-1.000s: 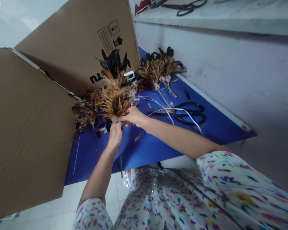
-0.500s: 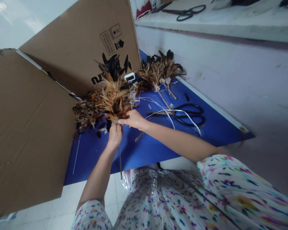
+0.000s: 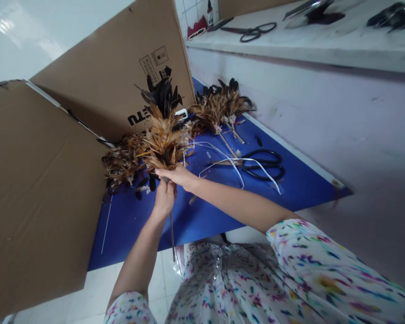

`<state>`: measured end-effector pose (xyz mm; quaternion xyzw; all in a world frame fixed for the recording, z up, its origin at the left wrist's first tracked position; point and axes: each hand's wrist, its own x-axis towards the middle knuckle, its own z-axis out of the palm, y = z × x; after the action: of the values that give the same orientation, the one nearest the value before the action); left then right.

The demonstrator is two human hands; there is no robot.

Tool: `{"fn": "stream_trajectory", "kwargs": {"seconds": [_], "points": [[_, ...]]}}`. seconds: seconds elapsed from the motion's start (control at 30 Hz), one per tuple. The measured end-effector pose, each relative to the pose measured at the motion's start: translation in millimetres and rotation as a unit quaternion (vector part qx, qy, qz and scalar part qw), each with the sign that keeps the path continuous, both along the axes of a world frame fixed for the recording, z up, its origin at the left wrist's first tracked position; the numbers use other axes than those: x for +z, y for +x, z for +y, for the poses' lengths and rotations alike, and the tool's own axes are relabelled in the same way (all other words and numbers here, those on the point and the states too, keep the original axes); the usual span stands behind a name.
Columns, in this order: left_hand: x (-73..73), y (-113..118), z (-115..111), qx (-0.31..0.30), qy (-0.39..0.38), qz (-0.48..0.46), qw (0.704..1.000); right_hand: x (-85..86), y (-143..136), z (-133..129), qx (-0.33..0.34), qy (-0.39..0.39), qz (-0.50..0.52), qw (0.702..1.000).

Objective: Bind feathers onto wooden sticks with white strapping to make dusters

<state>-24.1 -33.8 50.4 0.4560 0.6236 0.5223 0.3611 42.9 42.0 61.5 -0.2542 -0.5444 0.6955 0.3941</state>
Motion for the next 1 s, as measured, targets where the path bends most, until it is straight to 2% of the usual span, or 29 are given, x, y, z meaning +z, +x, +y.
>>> {"fn": "stream_trajectory", "kwargs": {"seconds": [0.2,0.4,0.6,0.8,1.0], "points": [[16.9,6,-4,-0.029,-0.047,-0.125,0.991,1.1,1,-5,-0.017,0.008,-0.034,0.999],[27.2,2,-4,-0.069,-0.108,-0.192,0.973,-1.7,6,-5,0.012,-0.014,-0.041,0.999],[30.0,-3,-3,-0.076,-0.116,-0.225,0.965,-1.7,8,-5,0.045,-0.024,-0.033,0.998],[30.4,-9,-2,-0.080,-0.142,-0.311,0.936,-1.7,9,-4,0.046,-0.045,-0.057,0.996],[23.4,-10,0,-0.098,-0.116,-0.284,0.947,0.0,11,-3,0.050,-0.055,-0.030,0.997]]}}
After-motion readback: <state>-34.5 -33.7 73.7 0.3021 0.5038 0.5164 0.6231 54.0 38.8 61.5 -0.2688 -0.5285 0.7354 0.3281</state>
